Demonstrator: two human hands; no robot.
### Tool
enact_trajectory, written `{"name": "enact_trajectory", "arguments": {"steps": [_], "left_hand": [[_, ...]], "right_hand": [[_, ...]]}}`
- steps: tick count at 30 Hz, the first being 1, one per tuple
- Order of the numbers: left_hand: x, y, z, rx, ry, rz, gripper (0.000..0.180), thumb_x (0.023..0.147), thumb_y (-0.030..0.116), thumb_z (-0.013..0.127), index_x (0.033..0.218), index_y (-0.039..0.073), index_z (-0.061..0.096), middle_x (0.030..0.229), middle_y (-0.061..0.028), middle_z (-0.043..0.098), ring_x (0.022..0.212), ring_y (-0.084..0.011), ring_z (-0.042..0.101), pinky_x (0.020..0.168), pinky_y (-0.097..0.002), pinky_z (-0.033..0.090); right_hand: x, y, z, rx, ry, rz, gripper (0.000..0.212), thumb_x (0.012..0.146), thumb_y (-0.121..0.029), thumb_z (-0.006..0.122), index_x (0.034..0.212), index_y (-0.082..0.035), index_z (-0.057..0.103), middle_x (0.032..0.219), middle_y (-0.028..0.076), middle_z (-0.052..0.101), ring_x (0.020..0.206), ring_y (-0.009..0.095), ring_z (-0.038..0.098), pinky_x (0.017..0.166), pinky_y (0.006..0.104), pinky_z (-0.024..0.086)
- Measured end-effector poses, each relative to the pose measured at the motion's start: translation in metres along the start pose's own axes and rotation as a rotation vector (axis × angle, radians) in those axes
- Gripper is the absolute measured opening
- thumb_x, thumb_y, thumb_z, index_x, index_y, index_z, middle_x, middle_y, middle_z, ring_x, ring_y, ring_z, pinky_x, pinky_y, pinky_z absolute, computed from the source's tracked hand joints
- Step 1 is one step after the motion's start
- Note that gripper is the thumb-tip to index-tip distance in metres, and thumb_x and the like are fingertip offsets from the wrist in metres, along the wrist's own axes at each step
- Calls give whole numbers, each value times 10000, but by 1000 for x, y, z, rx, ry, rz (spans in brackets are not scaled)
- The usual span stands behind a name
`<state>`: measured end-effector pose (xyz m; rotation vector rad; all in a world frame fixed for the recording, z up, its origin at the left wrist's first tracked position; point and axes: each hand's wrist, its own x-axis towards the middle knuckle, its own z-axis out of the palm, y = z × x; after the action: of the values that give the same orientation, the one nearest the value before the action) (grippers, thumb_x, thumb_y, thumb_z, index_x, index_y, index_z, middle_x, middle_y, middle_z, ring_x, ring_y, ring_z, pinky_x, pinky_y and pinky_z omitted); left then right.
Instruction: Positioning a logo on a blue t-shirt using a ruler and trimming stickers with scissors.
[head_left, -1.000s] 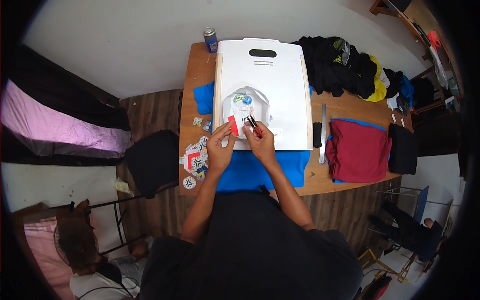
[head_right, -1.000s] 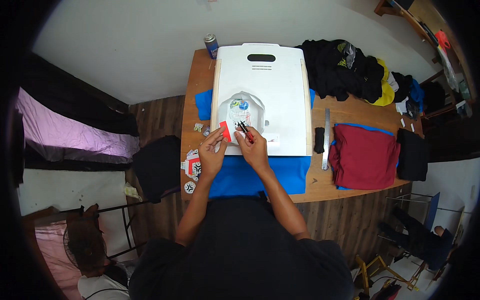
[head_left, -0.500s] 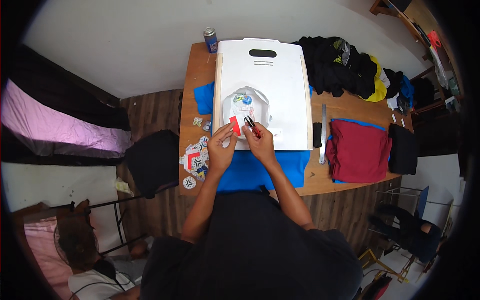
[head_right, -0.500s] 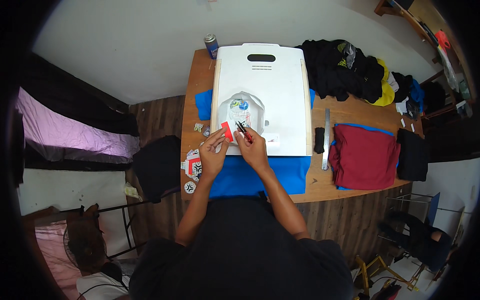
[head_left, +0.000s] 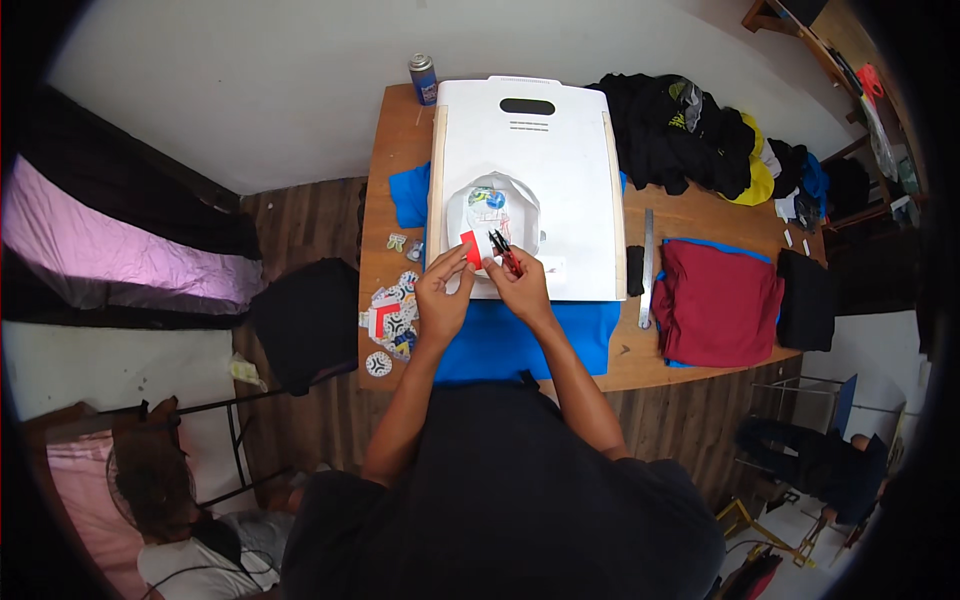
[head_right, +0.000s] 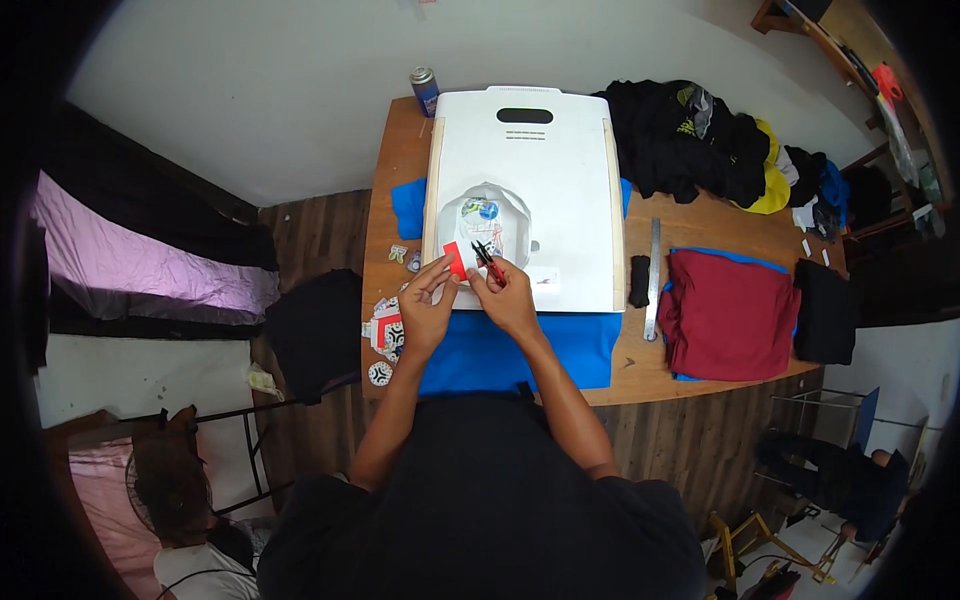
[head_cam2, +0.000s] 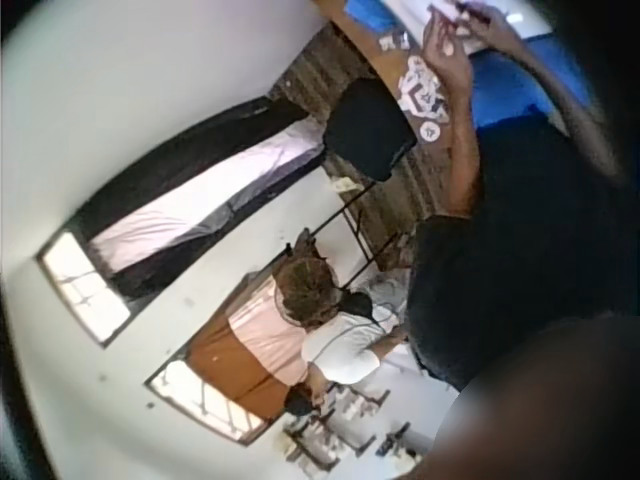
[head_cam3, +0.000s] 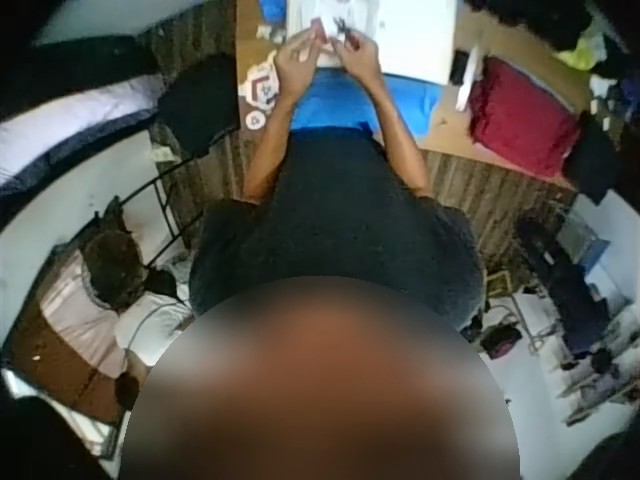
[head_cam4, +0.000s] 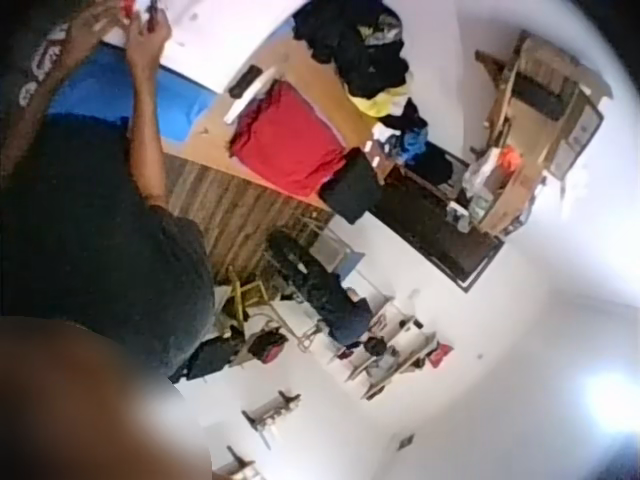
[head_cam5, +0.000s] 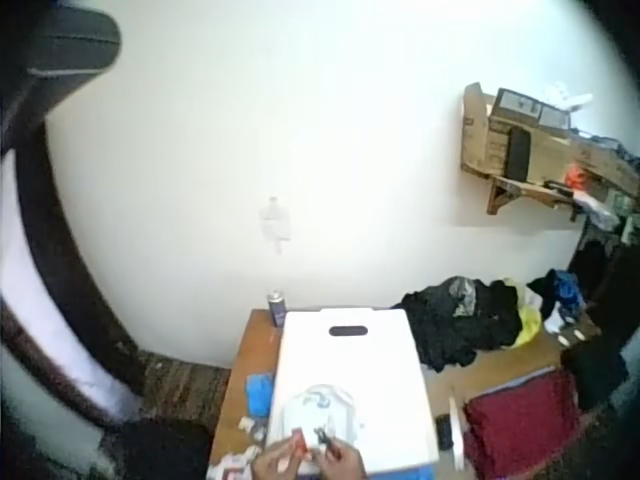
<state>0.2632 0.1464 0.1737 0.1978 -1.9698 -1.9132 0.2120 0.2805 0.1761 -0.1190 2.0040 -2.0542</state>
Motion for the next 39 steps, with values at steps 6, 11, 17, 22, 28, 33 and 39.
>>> {"name": "enact_trajectory", "arguments": {"steps": [6,11,17,22,28,33,39], "left_hand": [[10,8,4,-152,32,-89,386,958,-42,646,1339,-78,591,1263,-155,645,1077,-165,663,919,-255,536],[14,10,1,-219,36,-96,402,965,-55,630,1362,-68,573,1259,-149,637,1069,-165,667,898,-254,545],[13,9,4,-191,5,-95,416,962,-40,645,1368,-80,564,1273,-137,635,1085,-149,655,914,-245,536],[13,5,1,-163,49,-71,387,940,-78,635,1326,-65,610,1262,-148,643,1070,-165,666,913,-259,545],[12,14,5,-119,11,-59,397,955,-61,634,1349,-72,586,1282,-140,639,1083,-157,659,936,-256,535],[13,9,4,-109,27,-33,396,953,-62,637,1346,-69,591,1262,-134,651,1070,-146,661,907,-241,536],[13,11,5,-110,25,-23,383,952,-64,636,1334,-61,607,1242,-130,658,1060,-138,662,878,-225,533]], "right_hand": [[11,-4,-7,-6,79,-88,254,1012,-225,645,936,13,694,657,-68,457,616,18,375,529,241,305],[17,-4,-17,-186,42,-52,235,1013,-213,646,927,1,692,648,-82,469,599,20,361,522,237,293],[15,-3,-9,-290,-20,-98,194,963,-187,703,1012,-1,677,608,-87,385,589,20,330,514,251,267],[15,7,-8,16,71,-84,220,935,-202,740,1032,-14,685,613,-88,345,575,22,309,514,242,259],[14,-7,-11,-301,-51,-46,175,970,-146,677,1048,11,675,658,-61,441,596,20,361,529,238,334],[16,7,-6,12,41,-111,239,938,-220,741,1022,-4,682,600,-73,354,571,29,314,510,257,257],[13,-3,-10,-258,-27,-68,226,968,-210,700,986,13,665,621,-50,401,590,29,343,511,257,292]]}}
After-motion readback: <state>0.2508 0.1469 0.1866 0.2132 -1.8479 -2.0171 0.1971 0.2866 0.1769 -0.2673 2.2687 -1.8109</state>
